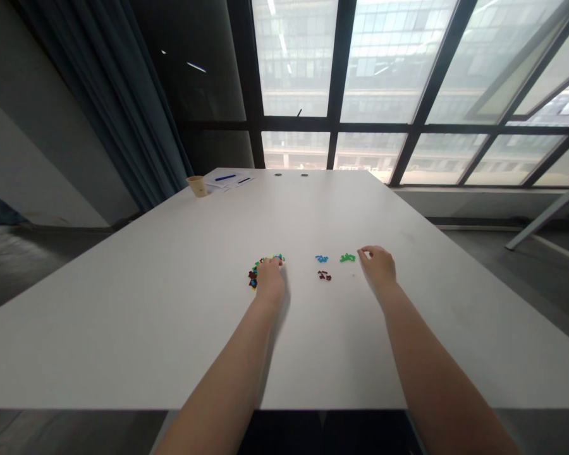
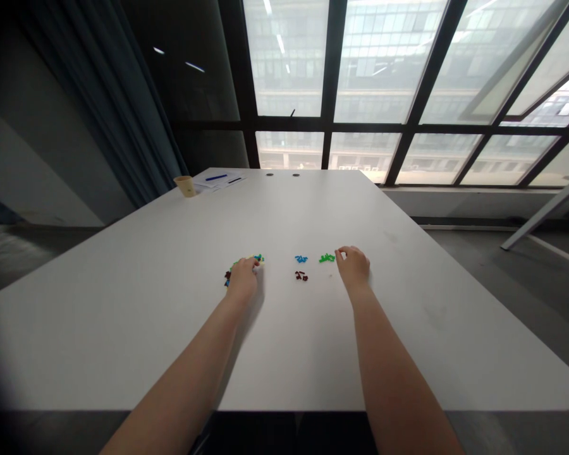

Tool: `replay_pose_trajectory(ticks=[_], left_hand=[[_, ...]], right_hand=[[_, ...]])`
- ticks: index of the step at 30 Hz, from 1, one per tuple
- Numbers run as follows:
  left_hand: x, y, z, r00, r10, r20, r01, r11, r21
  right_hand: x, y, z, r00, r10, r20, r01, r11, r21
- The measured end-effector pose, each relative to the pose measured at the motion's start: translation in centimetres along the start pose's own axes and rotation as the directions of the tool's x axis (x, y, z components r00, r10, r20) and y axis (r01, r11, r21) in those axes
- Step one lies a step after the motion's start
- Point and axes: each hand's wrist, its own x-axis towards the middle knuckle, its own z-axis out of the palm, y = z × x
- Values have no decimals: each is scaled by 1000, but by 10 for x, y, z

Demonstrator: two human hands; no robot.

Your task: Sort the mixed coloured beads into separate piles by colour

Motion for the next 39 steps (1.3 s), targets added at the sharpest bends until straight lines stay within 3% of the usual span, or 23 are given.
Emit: replay_pose_trajectory(ticks=[7,12,14,16,19,21,22,25,28,31,34,39], left_hand=[[0,-5,-7,995,-81,-56,69,981,-179],[1,-1,-13,983,-150,-109,90,901,-425],[1,6,-14,986,-137,-92,61,823,-565],[1,16,-14,991,-129,-29,62,646,-761],[-2,31,-12,967,-152,204,231,188,-955],[-4,39,-12,903,-147,404,392,-103,-914],[-4,42,-12,862,-133,489,460,-203,-865],[-8,45,-15,769,-30,639,586,-368,-722],[-13,44,-19,723,174,669,676,-377,-633],[-17,42,-22,677,351,647,734,-262,-626],[-18,40,-24,676,389,626,724,-196,-661],[-16,38,-22,681,414,605,718,-210,-664]], right_hand=[[-4,-8,0,996,-82,45,79,995,55],[-5,-10,-1,991,-130,25,128,989,68],[-6,-15,-2,988,-156,14,154,984,92],[-9,-23,-3,979,-205,8,201,969,144],[-17,-40,-3,946,-323,15,309,917,251],[-23,-51,-3,919,-393,17,371,880,298],[-26,-56,-3,907,-421,19,395,865,311],[-32,-64,-4,883,-469,24,435,836,335],[-33,-66,-6,878,-479,26,441,828,346],[-32,-64,-7,883,-469,14,438,833,339],[-30,-61,-6,886,-463,4,435,837,333],[-32,-64,-10,884,-468,-24,443,819,365]])
